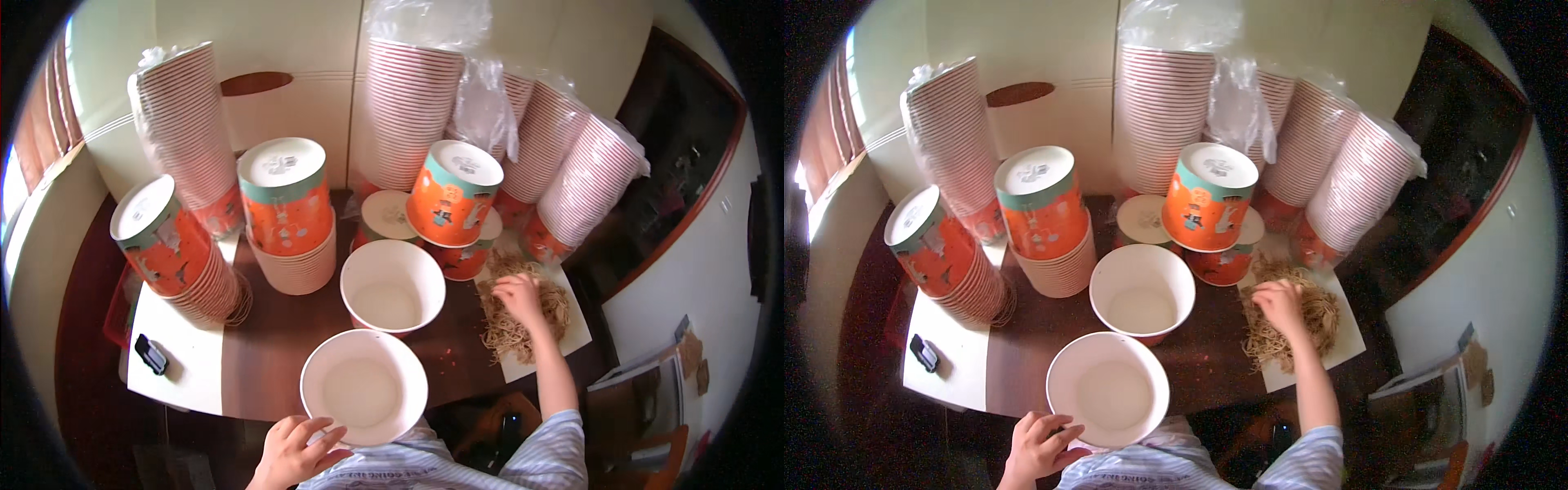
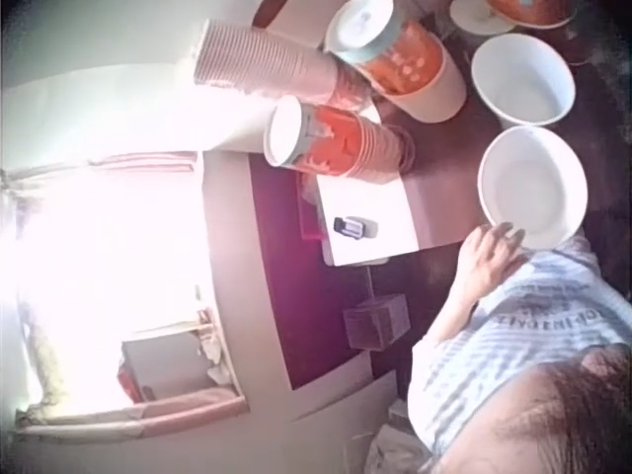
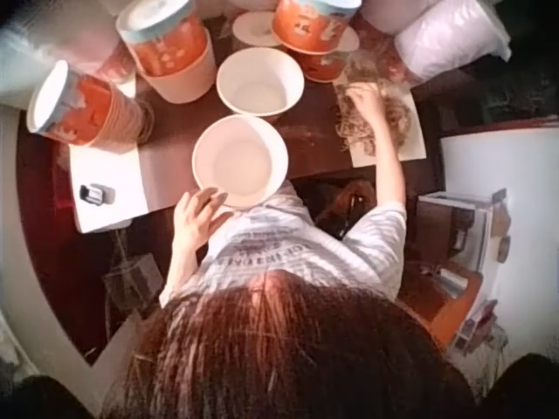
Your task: Assembling paper buckets by threading and knotting string handles through pre-punched holes.
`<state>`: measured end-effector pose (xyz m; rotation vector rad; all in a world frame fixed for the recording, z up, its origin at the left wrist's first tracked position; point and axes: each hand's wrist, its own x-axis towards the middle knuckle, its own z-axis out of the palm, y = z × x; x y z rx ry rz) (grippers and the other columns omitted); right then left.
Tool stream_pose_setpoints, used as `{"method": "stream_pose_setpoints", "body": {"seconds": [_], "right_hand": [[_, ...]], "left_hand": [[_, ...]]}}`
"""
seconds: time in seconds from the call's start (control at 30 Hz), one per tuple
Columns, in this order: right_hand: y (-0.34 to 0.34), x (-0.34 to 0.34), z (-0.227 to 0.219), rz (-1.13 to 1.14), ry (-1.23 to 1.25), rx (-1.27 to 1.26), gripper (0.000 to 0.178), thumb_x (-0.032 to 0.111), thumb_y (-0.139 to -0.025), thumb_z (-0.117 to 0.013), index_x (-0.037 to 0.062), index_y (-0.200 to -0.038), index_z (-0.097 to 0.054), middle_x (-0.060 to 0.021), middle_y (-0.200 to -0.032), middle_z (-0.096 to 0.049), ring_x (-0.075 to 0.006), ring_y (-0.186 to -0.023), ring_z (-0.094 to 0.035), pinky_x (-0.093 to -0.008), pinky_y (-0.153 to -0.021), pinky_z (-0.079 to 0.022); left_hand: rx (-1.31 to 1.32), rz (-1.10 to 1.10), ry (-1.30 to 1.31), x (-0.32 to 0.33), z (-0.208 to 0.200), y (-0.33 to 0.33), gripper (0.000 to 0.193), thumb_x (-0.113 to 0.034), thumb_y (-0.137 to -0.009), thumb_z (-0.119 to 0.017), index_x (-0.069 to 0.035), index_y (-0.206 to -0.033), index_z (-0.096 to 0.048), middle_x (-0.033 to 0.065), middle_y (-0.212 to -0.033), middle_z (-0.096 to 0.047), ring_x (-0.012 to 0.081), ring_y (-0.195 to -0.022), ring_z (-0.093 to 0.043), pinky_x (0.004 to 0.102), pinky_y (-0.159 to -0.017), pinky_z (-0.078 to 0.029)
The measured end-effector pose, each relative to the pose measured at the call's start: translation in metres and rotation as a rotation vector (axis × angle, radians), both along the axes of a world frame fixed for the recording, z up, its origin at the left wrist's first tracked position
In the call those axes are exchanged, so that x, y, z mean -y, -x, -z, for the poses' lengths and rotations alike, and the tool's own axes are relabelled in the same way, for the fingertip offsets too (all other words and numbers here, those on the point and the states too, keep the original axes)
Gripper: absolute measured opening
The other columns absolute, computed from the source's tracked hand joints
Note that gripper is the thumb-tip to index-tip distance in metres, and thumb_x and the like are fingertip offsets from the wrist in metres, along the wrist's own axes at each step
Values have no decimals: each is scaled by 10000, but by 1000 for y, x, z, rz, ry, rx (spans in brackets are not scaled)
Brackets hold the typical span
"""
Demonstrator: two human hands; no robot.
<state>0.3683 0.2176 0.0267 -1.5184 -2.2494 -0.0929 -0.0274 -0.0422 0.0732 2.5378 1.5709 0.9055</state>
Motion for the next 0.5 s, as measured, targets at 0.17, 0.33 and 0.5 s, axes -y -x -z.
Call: {"method": "stream_pose_setpoints", "body": {"seconds": [0.17,0.33,0.5], "right_hand": [[-8,-13,-49,-8,-31,-254,123,152,-759,-605,41,-766,-658,-58,-829,-639,-213,-810,-542,-341,-771,-405],[-2,-14,-75,-57,-75,-96,86,141,-763,-598,80,-783,-656,-31,-846,-625,-213,-843,-539,-354,-827,-356],[-15,-9,-33,-99,8,284,62,170,-715,-627,127,-742,-662,23,-840,-582,-175,-872,-496,-332,-810,-338]], "left_hand": [[100,-29,-23,-6,10,3,401,-313,-586,-735,-123,-919,-620,56,-917,-547,223,-735,-519,322,-624,-448],[239,-190,-29,-2,17,0,395,-211,-601,-709,-81,-951,-582,123,-943,-530,289,-811,-513,371,-676,-434],[259,-226,-59,0,20,2,379,-210,-622,-696,-69,-949,-570,132,-944,-527,299,-817,-501,382,-689,-423]]}}
